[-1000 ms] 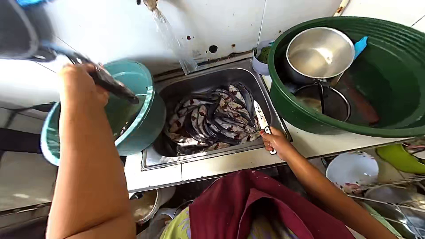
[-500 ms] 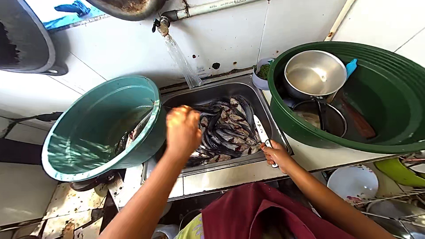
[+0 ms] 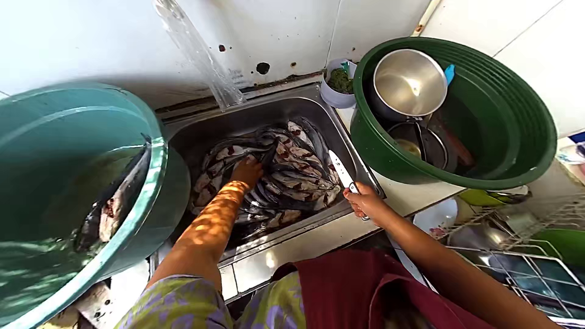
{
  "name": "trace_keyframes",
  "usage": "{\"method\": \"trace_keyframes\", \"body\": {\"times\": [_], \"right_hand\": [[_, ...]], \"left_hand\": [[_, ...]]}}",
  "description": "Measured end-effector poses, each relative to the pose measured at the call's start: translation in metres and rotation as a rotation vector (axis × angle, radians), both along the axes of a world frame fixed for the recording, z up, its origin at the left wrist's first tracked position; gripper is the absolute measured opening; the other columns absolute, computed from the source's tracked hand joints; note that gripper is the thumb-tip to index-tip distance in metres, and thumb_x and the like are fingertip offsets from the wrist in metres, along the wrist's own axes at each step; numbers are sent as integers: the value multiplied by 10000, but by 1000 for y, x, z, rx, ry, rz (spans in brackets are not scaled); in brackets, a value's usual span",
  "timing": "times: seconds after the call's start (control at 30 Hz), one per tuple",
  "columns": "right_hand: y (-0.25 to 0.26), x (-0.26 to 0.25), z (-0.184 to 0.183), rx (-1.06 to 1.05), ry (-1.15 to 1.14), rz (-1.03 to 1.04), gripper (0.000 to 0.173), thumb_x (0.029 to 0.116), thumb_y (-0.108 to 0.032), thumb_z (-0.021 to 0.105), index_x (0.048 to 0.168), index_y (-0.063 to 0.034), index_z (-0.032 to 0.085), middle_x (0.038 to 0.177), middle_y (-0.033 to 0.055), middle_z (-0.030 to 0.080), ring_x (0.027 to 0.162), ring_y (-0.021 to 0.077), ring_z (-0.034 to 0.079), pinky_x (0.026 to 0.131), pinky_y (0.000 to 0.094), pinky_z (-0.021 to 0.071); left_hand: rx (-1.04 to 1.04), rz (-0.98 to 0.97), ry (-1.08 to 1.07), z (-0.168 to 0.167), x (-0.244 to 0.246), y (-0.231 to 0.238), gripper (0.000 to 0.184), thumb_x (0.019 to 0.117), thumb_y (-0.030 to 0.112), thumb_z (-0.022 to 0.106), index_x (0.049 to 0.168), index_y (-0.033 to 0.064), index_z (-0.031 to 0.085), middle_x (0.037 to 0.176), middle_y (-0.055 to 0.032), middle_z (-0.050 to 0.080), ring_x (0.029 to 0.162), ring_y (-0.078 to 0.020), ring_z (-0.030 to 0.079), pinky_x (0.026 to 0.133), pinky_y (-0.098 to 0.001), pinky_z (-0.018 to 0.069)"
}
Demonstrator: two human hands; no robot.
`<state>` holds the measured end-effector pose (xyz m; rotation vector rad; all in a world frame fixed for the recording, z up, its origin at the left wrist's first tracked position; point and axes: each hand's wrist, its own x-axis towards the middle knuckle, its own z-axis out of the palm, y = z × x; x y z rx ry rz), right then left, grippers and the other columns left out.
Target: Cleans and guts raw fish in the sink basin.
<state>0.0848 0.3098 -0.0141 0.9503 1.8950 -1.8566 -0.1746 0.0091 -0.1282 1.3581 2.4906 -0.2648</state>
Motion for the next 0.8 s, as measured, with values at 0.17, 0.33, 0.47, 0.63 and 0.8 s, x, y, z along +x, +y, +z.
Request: {"method": "trace_keyframes", "body": {"times": [0.17, 0.33, 0.47, 0.63, 0.8], "right_hand": [[-1, 2, -2, 8, 30, -36, 105, 1063, -109, 523, 1146, -44, 523, 658, -33, 394, 457, 56, 364, 428, 202, 352], [2, 2, -3, -29, 26, -27, 92, 1069, -124, 523, 1130, -55, 522, 637, -40, 380, 447, 52, 360, 425, 197, 350], [11, -1, 0, -116, 1, -7, 61, 1080, -135, 504, 1095, -77, 518, 638, -55, 371, 454, 35, 347, 433, 180, 338], [15, -1, -2, -159, 5, -12, 58, 1085, -123, 492, 1079, -72, 520, 627, -55, 381, 450, 25, 355, 430, 162, 342], [10, -1, -2, -122, 11, 8, 54, 1077, -107, 502, 1088, -61, 527, 622, -55, 382, 449, 31, 353, 431, 170, 343]], "left_hand": [[-109, -29, 35, -5, -26, 0, 329, 926, -9, 651, 1230, 100, 714, 1283, -126, 667, 1309, -362, 541, 1248, -584, 172], [-373, 30, 50, -1, -25, -10, 256, 899, 106, 690, 1141, 171, 744, 1114, -104, 718, 1138, -334, 631, 1081, -563, 405], [-517, 311, -87, 32, 1, 0, 193, 867, 187, 729, 1046, 117, 736, 1034, -169, 718, 998, -397, 678, 796, -632, 523], [-306, 534, -261, 69, 33, -16, 337, 863, 266, 757, 1124, 57, 710, 1100, -221, 698, 1072, -438, 654, 868, -690, 491], [187, 782, -673, 93, 61, -47, 333, 908, 128, 737, 1220, 30, 675, 1171, -201, 671, 1119, -345, 627, 968, -573, 480]]}}
